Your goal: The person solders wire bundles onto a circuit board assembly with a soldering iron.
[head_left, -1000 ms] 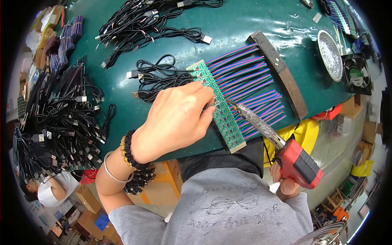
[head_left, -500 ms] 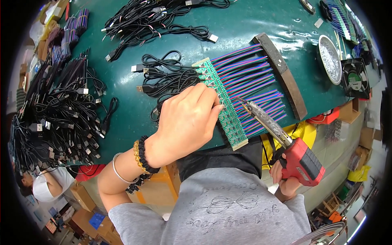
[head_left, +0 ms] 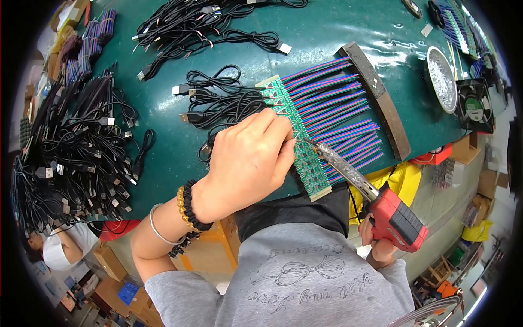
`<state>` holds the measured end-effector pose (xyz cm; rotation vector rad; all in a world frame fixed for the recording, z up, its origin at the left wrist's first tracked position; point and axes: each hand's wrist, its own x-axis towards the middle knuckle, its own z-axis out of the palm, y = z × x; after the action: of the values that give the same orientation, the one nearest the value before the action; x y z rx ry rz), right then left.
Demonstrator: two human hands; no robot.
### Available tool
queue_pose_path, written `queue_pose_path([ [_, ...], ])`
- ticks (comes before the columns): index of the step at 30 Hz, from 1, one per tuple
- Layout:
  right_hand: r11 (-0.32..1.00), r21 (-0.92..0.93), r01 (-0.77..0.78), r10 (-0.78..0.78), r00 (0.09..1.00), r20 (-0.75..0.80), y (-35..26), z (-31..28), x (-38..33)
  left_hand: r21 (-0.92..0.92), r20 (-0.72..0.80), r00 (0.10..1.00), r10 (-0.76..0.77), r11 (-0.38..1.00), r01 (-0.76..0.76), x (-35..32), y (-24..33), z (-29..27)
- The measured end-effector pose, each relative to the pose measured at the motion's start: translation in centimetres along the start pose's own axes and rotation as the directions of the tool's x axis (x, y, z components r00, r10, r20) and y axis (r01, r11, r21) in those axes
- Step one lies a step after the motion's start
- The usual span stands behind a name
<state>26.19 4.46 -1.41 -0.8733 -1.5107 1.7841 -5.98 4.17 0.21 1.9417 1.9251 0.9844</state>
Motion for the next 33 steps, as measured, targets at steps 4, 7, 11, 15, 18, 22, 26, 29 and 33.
queue_pose_path([
  [4,0.990,-0.142,0.010,-0.008,1.000,0.017,1.3,-1.3,-0.9,0.003,0.006,1.000,-0.021,1.000,0.021,-0.2,-0.1,0.0],
  [7,0.982,-0.189,0.025,-0.029,0.999,-0.019,1.6,-1.2,-0.9,0.007,0.003,1.000,-0.012,1.000,0.012,-0.1,-0.1,0.1],
  [11,0.917,-0.394,0.061,-0.002,0.989,0.148,0.6,-1.9,-0.4,0.002,0.000,1.000,-0.008,1.000,0.008,-0.1,-0.1,0.0],
  [15,0.995,-0.077,-0.057,0.054,0.998,-0.035,-0.1,-0.2,0.5,0.004,-0.012,1.000,-0.001,1.000,0.001,0.1,-0.1,0.1],
  [18,0.998,-0.051,0.040,-0.039,0.999,0.017,0.3,0.5,1.3,-0.012,-0.020,1.000,-0.019,1.000,0.019,-0.2,-0.2,0.0],
  [22,0.998,-0.032,0.060,-0.063,0.992,-0.111,0.1,1.8,1.2,0.000,-0.009,1.000,0.006,1.000,-0.006,-0.2,-0.2,-0.1],
  [26,0.994,0.106,0.026,-0.014,0.993,-0.116,0.8,1.2,1.7,0.019,-0.040,0.999,0.010,1.000,-0.009,-0.5,0.0,-0.3],
  [29,0.997,0.002,0.071,-0.071,0.992,-0.100,0.3,1.5,2.4,0.174,0.014,0.998,0.054,0.983,-0.056,-0.7,0.5,-0.4],
  [33,0.994,0.017,0.106,-0.103,0.984,-0.149,0.5,1.1,2.5,0.390,-0.197,0.967,0.163,0.918,-0.076,0.7,-0.2,-2.9],
])
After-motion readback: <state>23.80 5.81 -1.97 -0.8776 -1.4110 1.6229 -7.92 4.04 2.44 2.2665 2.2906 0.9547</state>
